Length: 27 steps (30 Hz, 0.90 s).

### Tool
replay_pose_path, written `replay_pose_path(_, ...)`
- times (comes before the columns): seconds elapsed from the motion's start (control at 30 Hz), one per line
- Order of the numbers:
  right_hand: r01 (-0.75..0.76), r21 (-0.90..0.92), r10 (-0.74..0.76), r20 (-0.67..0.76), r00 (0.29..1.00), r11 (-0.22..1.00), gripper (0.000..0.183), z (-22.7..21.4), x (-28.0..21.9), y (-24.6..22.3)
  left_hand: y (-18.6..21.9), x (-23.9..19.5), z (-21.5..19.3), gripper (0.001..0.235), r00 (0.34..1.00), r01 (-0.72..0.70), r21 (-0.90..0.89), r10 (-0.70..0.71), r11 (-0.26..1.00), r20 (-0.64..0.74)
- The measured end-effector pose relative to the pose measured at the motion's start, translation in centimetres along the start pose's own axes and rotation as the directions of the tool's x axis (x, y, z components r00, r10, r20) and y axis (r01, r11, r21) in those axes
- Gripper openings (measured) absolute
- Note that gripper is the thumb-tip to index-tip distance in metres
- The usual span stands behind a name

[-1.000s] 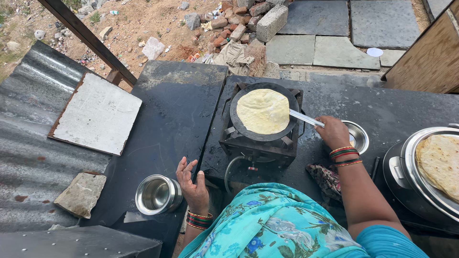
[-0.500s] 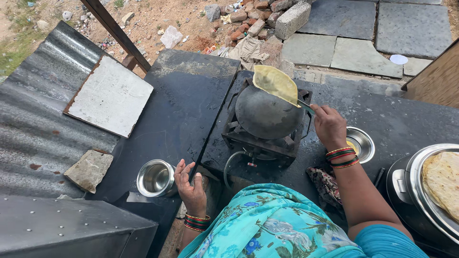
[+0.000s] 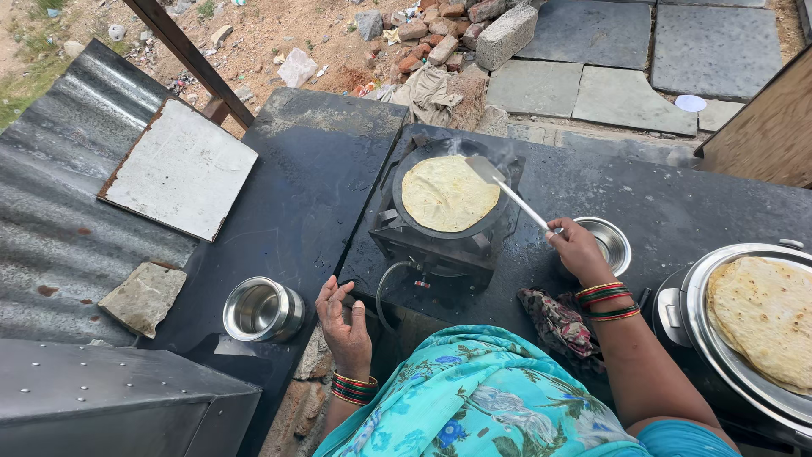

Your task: The person cooks flatbread by placing dough onto a hot griddle, flipping it with a spatula, and moving it to a metal container once finished.

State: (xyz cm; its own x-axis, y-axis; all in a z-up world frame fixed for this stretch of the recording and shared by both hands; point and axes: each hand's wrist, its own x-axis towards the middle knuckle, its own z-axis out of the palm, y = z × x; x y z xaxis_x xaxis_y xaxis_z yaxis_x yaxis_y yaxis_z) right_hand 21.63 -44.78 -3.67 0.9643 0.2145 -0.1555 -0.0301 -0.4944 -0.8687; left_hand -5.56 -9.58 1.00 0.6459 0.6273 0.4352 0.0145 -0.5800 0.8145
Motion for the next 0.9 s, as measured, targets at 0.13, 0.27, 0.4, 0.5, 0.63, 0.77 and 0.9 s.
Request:
replay_pose_path(0.13, -0.295, 0.447, 0.164, 0.308, 0.937, 0.844, 0.029, -1.0, -1.8, 2.2, 1.0, -1.1, 1.5, 0.032, 0.999, -0.019, -0.01, 0.02, 1.0, 0.035)
replay_pose_path(0.27, -0.31, 0.501, 0.116, 0.38, 0.918, 0.808, 0.031, -2.3, -3.5, 3.6, 2.4, -2.2, 2.8, 0.031, 0.997, 0.005, -0.045, -0.002, 0.999, 0.077)
replay_pose_path(0.4, -0.228, 0.29, 0.133, 0.313, 0.94, 0.929, 0.033, -4.9, -5.2, 5.2, 3.8, -3.2, 3.9, 0.031, 0.995, -0.017, -0.067, 0.024, 0.998, 0.097)
replay_pose_path(0.5, -0.042, 0.029, 0.036, 0.2, 0.979, 0.999, 0.033, -8.8, -7.1, 6.0, 4.4, -3.9, 4.6, 0.032, 0.994, -0.028, -0.087, 0.037, 0.996, 0.106)
replay_pose_path(0.63, -0.089, -0.331, 0.157, 0.187, 0.97, 0.939, 0.036, -14.8, -10.8, 5.5, 4.9, -4.8, 5.2, 0.031, 0.989, -0.031, -0.105, 0.045, 0.994, 0.14)
replay_pose_path(0.77, -0.15, -0.612, 0.338, 0.203, 0.919, 0.777, 0.035, -17.0, -12.8, 8.3, 5.2, -5.3, 5.6, 0.031, 0.987, -0.044, -0.101, 0.059, 0.994, 0.147)
replay_pose_path(0.9, -0.009, -0.673, 0.283, 0.3, 0.911, 0.74, 0.03, -15.4, -13.3, 13.1, 5.3, -5.6, 5.8, 0.03, 0.988, -0.032, -0.104, 0.047, 0.994, 0.148)
